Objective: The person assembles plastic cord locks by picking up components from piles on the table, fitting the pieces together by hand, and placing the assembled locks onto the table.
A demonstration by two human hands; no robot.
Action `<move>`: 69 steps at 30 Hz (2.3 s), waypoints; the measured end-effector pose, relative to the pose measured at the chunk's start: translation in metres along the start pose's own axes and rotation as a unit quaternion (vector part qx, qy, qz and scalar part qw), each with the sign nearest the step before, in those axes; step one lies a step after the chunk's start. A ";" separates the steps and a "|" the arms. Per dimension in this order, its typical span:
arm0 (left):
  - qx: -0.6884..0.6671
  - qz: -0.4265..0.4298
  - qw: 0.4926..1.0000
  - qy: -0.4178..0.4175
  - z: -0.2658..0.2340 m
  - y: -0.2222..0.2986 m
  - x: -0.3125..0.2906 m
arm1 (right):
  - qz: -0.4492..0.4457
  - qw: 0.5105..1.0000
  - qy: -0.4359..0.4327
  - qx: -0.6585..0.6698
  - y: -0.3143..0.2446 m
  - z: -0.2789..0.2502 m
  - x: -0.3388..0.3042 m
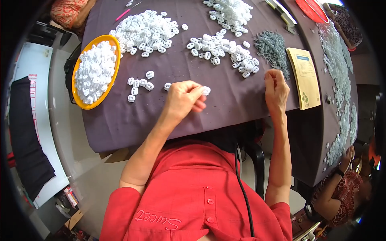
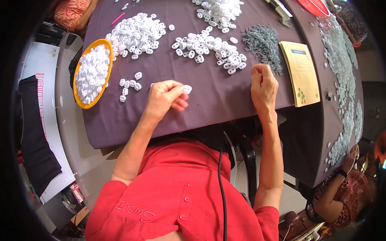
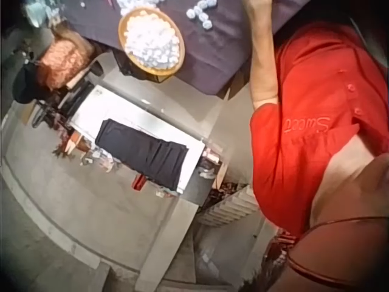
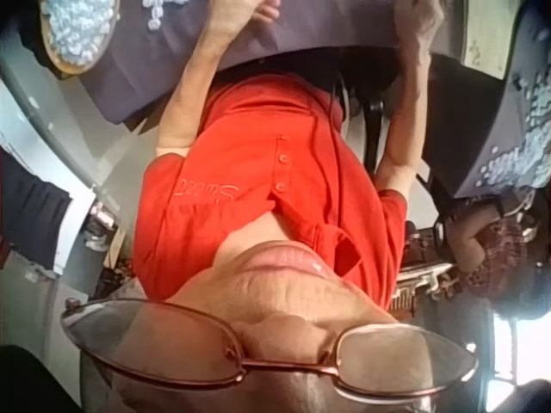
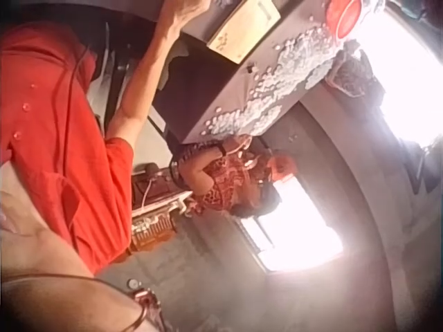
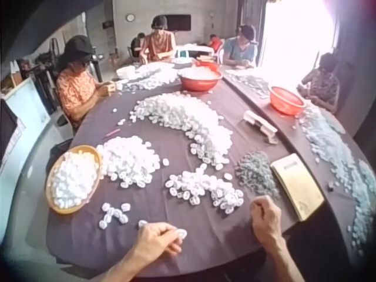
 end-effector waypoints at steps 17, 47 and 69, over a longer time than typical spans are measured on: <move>0.407 0.273 0.862 0.130 0.003 0.068 -0.004 | -0.024 0.997 0.029 0.064 -0.008 0.010 -0.021; -0.092 0.079 0.991 -0.063 0.055 0.014 0.031 | 0.059 0.960 -0.036 0.270 -0.041 0.044 -0.028; -0.162 0.046 0.980 -0.105 0.059 -0.006 0.027 | 0.054 0.934 -0.068 0.346 -0.036 0.061 -0.043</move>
Point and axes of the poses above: each hand's wrist, its own x-axis towards the middle knuckle, its own z-axis out of the palm, y = z × x, the point moved 7 cm from there along x, towards the middle knuckle, and after that the axes turned 8 degrees about -y, right-handed, at the moved point
